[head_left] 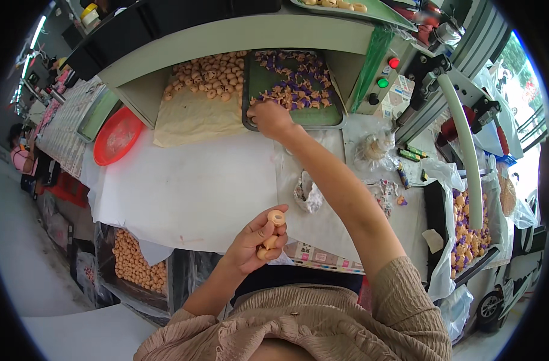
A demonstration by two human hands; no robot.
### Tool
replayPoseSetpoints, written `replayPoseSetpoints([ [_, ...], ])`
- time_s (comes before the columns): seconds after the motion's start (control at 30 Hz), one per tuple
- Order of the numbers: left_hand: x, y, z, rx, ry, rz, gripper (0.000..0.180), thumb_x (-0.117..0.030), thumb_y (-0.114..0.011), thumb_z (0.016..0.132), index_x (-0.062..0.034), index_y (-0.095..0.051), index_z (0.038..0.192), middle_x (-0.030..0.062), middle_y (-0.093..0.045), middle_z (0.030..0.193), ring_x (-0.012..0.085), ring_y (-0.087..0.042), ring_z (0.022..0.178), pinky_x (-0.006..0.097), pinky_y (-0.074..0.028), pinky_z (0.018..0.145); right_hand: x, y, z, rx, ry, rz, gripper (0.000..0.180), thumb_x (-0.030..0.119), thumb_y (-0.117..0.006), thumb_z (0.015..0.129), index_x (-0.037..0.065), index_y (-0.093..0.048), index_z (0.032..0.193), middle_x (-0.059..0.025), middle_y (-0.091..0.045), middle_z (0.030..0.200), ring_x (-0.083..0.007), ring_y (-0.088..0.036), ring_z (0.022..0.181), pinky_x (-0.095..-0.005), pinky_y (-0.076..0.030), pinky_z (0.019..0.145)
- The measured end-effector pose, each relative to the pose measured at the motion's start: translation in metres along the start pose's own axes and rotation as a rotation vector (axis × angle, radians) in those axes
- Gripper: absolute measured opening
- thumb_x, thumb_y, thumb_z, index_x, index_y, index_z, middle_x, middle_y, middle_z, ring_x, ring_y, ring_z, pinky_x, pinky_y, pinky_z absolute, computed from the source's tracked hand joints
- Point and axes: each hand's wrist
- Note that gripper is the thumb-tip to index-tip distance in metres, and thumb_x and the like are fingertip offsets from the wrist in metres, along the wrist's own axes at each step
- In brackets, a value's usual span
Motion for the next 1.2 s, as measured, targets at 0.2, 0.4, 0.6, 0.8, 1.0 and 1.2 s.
replayPoseSetpoints([
  [0.2,-0.007,0.012,-0.013,-0.093,-0.099,0.153,0.046,-0.025,-0.055,0.096,-0.0063,-0.043,0.137,0.0055,-0.055,0.108,0.0123,-0.05,0.079,0.019,-0.04,0.05,0.005,-0.006,0.005,-0.014,0.036,-0.09,0.009,0.005,-0.063,0.079,0.007,-0.066,0.088,-0.0125,-0.066,0.084,-0.0316,-0.064,0.085,-0.0412,-0.052,0.075],
  [0.4,-0.013,0.025,0.003,-0.1,-0.184,0.153,0.039,-0.03,-0.058,0.094,-0.005,-0.05,0.123,0.0047,-0.057,0.101,0.0117,-0.053,0.076,0.019,-0.041,0.05,-0.005,0.011,-0.026,-0.182,0.099,0.362,0.018,0.004,-0.066,0.08,0.004,-0.066,0.099,-0.0137,-0.068,0.08,-0.0244,-0.066,0.077,-0.0313,-0.051,0.072],
  [0.6,-0.01,0.047,0.018,-0.125,-0.211,0.166,0.039,-0.03,-0.06,0.093,-0.0054,-0.051,0.122,0.0044,-0.058,0.098,0.0112,-0.053,0.073,0.02,-0.041,0.049,0.024,0.036,-0.152,-0.007,-0.187,1.085,0.023,0.007,-0.066,0.088,-0.003,-0.062,0.109,-0.0061,-0.067,0.097,-0.0113,-0.063,0.088,-0.0244,-0.05,0.08],
  [0.8,0.02,0.041,0.047,-0.143,-0.157,0.282,0.038,-0.029,-0.061,0.093,-0.0052,-0.054,0.122,0.003,-0.058,0.096,0.0095,-0.053,0.074,0.02,-0.042,0.049,0.016,0.032,-0.244,-0.136,-0.199,1.038,0.024,0.002,-0.067,0.086,-0.003,-0.063,0.109,-0.0058,-0.064,0.097,-0.0112,-0.062,0.089,-0.0238,-0.05,0.08],
  [1.0,0.05,0.029,0.06,-0.133,-0.152,0.385,0.037,-0.026,-0.065,0.09,-0.0038,-0.056,0.119,0.0049,-0.059,0.091,0.0085,-0.056,0.072,0.019,-0.045,0.047,0.004,0.038,-0.278,-0.212,-0.19,0.821,0.025,0.001,-0.07,0.083,-0.001,-0.066,0.107,-0.0063,-0.065,0.094,-0.0123,-0.062,0.084,-0.0251,-0.052,0.076],
  [1.2,0.067,0.012,0.065,-0.189,-0.216,0.487,0.033,-0.023,-0.067,0.088,-0.0035,-0.058,0.113,0.0065,-0.06,0.084,0.0083,-0.056,0.068,0.018,-0.045,0.044,0.003,0.044,-0.298,-0.368,-0.123,0.6,0.024,0.002,-0.072,0.079,0.001,-0.069,0.102,-0.0093,-0.067,0.087,-0.0151,-0.065,0.076,-0.0257,-0.052,0.069],
])
Point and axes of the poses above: each hand's wrist, its own z-axis towards the middle knuckle, its own y-axis out of the back of the hand, x = y × z
